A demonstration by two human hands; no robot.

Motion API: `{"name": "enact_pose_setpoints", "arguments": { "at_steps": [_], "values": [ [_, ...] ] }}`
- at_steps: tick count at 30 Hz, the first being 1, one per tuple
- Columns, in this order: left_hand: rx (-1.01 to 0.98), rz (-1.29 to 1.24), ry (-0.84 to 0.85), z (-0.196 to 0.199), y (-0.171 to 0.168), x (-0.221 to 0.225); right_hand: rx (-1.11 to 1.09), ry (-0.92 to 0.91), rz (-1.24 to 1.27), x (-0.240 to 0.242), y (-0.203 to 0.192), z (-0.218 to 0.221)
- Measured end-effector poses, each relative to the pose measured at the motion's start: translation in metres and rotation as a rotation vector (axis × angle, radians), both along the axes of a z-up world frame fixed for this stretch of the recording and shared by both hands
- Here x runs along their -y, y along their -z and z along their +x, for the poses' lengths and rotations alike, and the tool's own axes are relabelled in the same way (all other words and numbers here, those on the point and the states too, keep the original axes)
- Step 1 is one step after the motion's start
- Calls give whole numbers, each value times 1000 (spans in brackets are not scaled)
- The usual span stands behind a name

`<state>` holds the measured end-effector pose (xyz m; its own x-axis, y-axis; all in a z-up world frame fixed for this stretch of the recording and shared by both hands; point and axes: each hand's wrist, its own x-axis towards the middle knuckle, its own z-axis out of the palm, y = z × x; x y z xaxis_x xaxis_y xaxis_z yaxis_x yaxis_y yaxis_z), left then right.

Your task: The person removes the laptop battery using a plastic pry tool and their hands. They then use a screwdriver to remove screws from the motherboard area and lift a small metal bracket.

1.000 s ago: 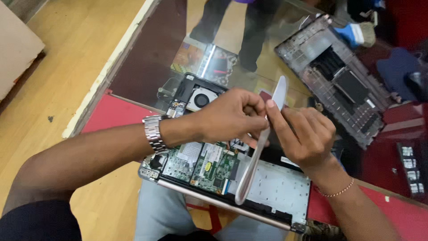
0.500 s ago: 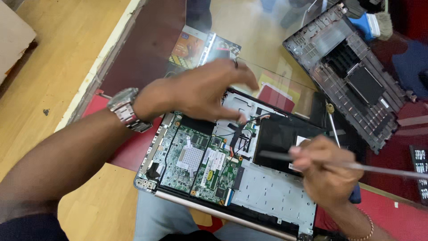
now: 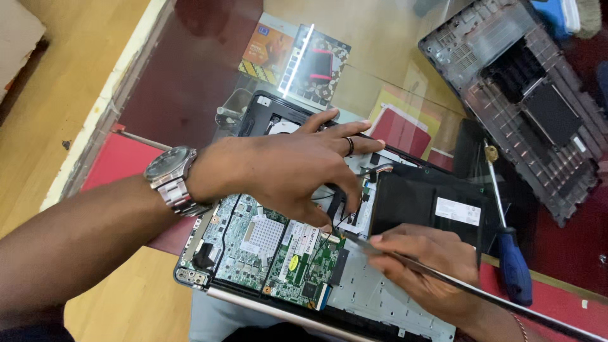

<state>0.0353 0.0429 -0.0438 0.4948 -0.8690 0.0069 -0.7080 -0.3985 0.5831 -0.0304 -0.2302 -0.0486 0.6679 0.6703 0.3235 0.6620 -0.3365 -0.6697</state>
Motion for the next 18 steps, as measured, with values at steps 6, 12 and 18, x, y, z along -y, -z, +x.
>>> {"name": "enact_pose_setpoints", "arguments": {
  "at_steps": [6, 12, 18],
  "values": [
    [-33, -55, 21, -5, -2, 1, -57, -32, 24, -10, -11, 3],
    [-103, -78, 58, -6, -4, 3, 46, -113, 37, -14, -11, 4],
    [-81, -70, 65, -6, 1, 4, 34, -103, 24, -13, -6, 0]
  ]
}}
